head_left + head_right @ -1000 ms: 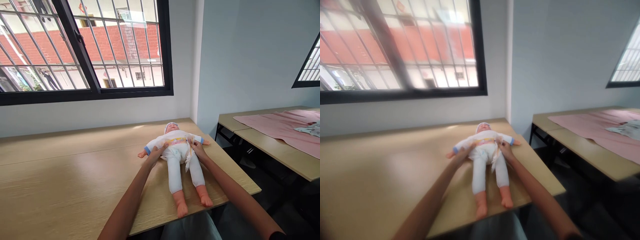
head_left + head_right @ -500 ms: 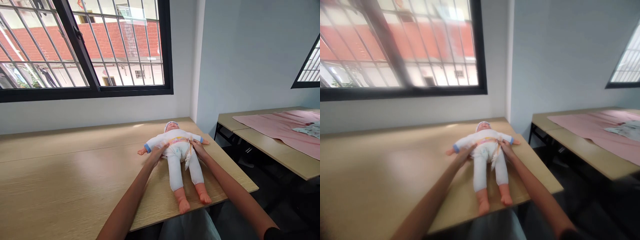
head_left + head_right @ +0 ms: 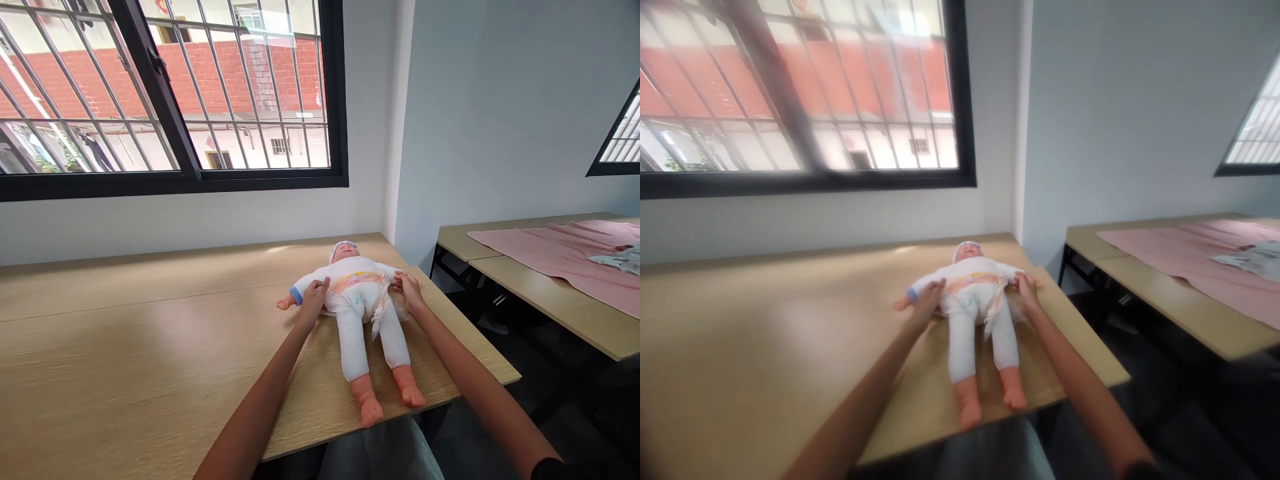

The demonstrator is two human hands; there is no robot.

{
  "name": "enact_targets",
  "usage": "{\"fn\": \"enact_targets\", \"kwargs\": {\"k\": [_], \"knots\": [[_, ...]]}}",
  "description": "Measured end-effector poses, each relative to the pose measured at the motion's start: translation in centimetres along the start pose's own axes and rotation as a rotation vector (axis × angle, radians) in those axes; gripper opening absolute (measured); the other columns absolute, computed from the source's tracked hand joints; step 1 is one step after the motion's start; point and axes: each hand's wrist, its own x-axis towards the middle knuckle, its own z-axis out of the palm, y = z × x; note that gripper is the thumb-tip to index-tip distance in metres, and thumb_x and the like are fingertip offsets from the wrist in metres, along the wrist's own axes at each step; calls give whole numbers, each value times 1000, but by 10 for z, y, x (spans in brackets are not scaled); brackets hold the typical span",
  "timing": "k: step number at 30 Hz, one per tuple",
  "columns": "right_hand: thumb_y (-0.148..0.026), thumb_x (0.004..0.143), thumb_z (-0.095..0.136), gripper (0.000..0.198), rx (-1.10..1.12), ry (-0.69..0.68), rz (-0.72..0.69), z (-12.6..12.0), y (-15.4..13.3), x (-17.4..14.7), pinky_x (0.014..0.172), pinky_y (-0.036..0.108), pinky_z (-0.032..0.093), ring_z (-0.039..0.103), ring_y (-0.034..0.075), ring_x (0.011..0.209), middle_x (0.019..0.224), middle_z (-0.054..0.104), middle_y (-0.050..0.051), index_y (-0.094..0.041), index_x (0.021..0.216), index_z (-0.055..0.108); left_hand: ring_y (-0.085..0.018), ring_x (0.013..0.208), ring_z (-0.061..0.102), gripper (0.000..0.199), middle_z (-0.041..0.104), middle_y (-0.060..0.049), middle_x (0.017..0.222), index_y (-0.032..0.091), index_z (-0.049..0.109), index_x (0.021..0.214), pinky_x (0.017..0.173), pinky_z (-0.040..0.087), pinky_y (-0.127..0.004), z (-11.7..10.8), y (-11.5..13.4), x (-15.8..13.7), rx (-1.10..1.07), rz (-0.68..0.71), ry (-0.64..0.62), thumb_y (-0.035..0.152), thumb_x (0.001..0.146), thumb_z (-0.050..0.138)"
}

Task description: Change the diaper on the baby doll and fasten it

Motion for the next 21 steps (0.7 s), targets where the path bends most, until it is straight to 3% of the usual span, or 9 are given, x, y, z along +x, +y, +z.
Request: {"fn": "enact_targets", "kwargs": {"k": [3, 5, 7, 10, 12, 16, 18, 21], "knots": [[-38, 65, 67, 22, -31, -33, -17, 0, -6, -3, 58, 29, 49, 60, 17, 69, 78, 65, 4, -22, 77, 59, -19, 71, 57, 35, 57, -3, 78, 21, 49, 82, 66, 48, -33, 0, 5, -2, 68, 136, 253, 56, 83, 47], [-46, 66, 71, 33, -64, -79, -67, 4, -7, -10, 62, 29, 50, 61, 19, 76, 87, 66, 6, -22, 84, 59, -23, 94, 58, 33, 59, -9, 100, 20, 50, 97, 85, 46, -36, 2, 13, -10, 154, 379, 341, 50, 87, 45], [-50, 64, 74, 44, -94, -129, -112, 9, -5, -18, 69, 30, 51, 62, 20, 84, 95, 66, 7, -22, 93, 58, -25, 116, 50, 38, 56, -13, 120, 18, 50, 115, 101, 37, -39, 7, 22, -23, 311, 672, 281, 46, 89, 44], [-50, 59, 78, 53, -124, -205, -131, 17, 1, -27, 78, 31, 50, 62, 20, 89, 97, 65, 6, -22, 97, 55, -29, 137, 31, 51, 46, -12, 141, 23, 46, 133, 115, 14, -48, 23, 29, -41, 619, 955, 11, 47, 88, 49], [-50, 59, 78, 52, -140, -244, -145, 18, 6, -28, 83, 32, 49, 61, 20, 91, 97, 64, 6, -21, 96, 55, -33, 141, 21, 59, 37, -10, 149, 29, 43, 138, 114, 3, -56, 32, 26, -46, 774, 948, -158, 53, 84, 53], [-52, 60, 75, 49, -193, -224, -205, 15, 12, -22, 85, 33, 48, 61, 19, 88, 94, 64, 6, -20, 91, 55, -36, 143, 16, 64, 32, -9, 152, 31, 41, 140, 111, 14, -60, 36, 9, -38, 772, 759, -332, 57, 83, 52], [-52, 59, 76, 49, -219, -209, -214, 13, 13, -20, 84, 33, 47, 61, 18, 86, 92, 64, 6, -20, 89, 56, -33, 143, 16, 66, 31, -11, 152, 28, 39, 141, 112, 19, -54, 31, 2, -30, 622, 708, -322, 57, 83, 53], [-53, 61, 75, 46, -242, -215, -169, 10, 8, -19, 79, 31, 48, 61, 19, 84, 87, 66, 5, -20, 88, 57, -31, 135, 33, 68, 42, -15, 143, 20, 44, 134, 108, 31, -45, 21, -3, -18, 301, 510, -117, 59, 79, 55]]}}
